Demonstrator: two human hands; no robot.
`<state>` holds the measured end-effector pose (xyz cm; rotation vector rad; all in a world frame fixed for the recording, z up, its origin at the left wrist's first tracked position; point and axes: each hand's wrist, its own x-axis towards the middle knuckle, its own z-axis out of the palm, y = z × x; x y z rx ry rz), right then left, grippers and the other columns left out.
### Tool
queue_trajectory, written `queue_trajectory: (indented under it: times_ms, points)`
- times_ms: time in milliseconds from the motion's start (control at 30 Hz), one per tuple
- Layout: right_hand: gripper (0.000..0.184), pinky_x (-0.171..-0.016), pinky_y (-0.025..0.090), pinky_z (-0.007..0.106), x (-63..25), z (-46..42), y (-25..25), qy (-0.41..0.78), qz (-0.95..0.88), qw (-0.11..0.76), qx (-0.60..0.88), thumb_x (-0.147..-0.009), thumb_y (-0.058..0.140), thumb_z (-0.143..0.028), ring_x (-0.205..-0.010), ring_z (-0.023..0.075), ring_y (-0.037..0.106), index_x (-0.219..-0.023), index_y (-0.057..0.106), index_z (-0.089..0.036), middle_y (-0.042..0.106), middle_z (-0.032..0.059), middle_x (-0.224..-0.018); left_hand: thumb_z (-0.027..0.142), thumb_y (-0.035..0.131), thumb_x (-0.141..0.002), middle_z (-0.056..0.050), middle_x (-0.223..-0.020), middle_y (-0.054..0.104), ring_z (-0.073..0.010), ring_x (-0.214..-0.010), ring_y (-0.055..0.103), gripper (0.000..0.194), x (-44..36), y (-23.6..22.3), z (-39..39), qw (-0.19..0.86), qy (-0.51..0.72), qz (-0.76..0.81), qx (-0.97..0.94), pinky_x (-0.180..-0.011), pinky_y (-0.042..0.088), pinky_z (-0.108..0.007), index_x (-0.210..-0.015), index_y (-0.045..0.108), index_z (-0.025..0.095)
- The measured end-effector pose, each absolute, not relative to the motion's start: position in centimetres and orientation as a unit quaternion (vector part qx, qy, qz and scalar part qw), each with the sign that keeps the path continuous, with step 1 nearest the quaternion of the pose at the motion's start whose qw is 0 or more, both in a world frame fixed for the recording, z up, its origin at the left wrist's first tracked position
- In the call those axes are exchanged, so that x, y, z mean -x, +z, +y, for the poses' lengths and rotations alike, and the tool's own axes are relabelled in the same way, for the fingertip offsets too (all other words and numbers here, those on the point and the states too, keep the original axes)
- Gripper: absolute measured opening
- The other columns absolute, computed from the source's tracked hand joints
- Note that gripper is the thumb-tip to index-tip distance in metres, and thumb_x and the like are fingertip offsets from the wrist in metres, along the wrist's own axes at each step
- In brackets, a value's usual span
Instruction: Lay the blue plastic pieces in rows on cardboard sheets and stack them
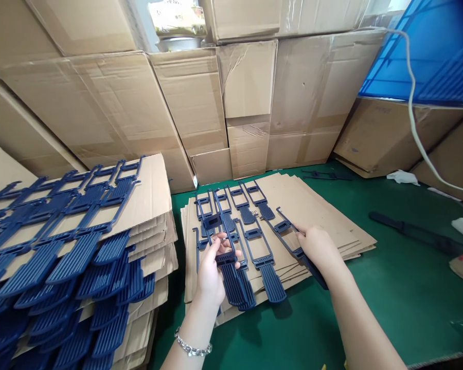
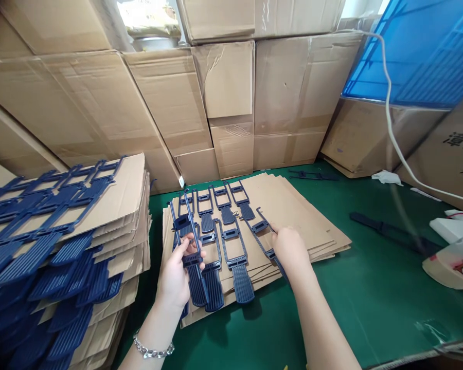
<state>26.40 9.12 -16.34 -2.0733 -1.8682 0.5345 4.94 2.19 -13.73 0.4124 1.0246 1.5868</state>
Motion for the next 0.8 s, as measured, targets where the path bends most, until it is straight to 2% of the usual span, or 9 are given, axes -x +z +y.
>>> queue_trajectory:
  times_ms: [167,333,500,700,800]
  points:
    - [0.038,-0.064,0.04,0.029,-25.6,8.5,-15.8,0.154,-0.658,0.101,0.73,-0.083,0.037,-0.019,-0.077,0.0219,0.059,-0.112,0.061,-0.023,0.061,0.0119,-0.086,0.021,0.055,-0.078,0.002,-0.065,0.053,-0.0094,-0.052,0.057,0.011,-4.6,-13.6,2.4,0.599,0.669,0.419,-0.133,-0.039,0.045,-0.016,-0.087,0.06,0.019]
    - [0.04,-0.063,0.039,0.03,-25.1,8.5,-15.9,0.188,-0.66,0.081,0.723,-0.083,0.036,-0.02,-0.081,0.0247,0.059,-0.118,0.056,-0.024,0.062,0.0117,-0.087,0.023,0.052,-0.078,0.0,-0.069,0.056,-0.0105,-0.053,0.058,0.015,-4.6,-13.4,2.5,0.617,0.653,0.418,-0.132,-0.039,0.046,-0.018,-0.09,0.059,0.018]
    - [0.043,-0.064,0.039,0.028,-25.0,8.7,-16.4,0.204,-0.669,0.08,0.71,-0.081,0.038,-0.018,-0.084,0.0234,0.059,-0.121,0.054,-0.024,0.063,0.0104,-0.09,0.029,0.044,-0.082,-0.006,-0.08,0.062,-0.0167,-0.062,0.062,0.024,-4.9,-13.3,2.2,0.644,0.626,0.412,-0.152,-0.044,0.048,-0.023,-0.097,0.057,0.016]
    - [0.04,-0.068,0.04,0.028,-25.0,8.8,-16.7,0.21,-0.668,0.119,0.704,-0.083,0.038,-0.022,-0.085,0.0222,0.057,-0.119,0.054,-0.02,0.062,0.0099,-0.093,0.033,0.041,-0.085,-0.015,-0.104,0.061,-0.0248,-0.086,0.062,0.041,-5.0,-13.2,1.9,0.736,0.562,0.35,-0.143,-0.064,0.053,-0.037,-0.124,0.043,0.019]
    - [0.036,-0.074,0.039,0.028,-24.4,8.3,-15.7,0.144,-0.676,0.229,0.685,-0.086,0.039,-0.032,-0.087,0.0212,0.054,-0.112,0.057,-0.017,0.058,0.0103,-0.096,0.033,0.042,-0.086,-0.014,-0.113,0.058,-0.0253,-0.098,0.059,0.044,-5.1,-13.5,1.8,0.741,0.565,0.329,-0.151,-0.073,0.051,-0.039,-0.129,0.038,0.025]
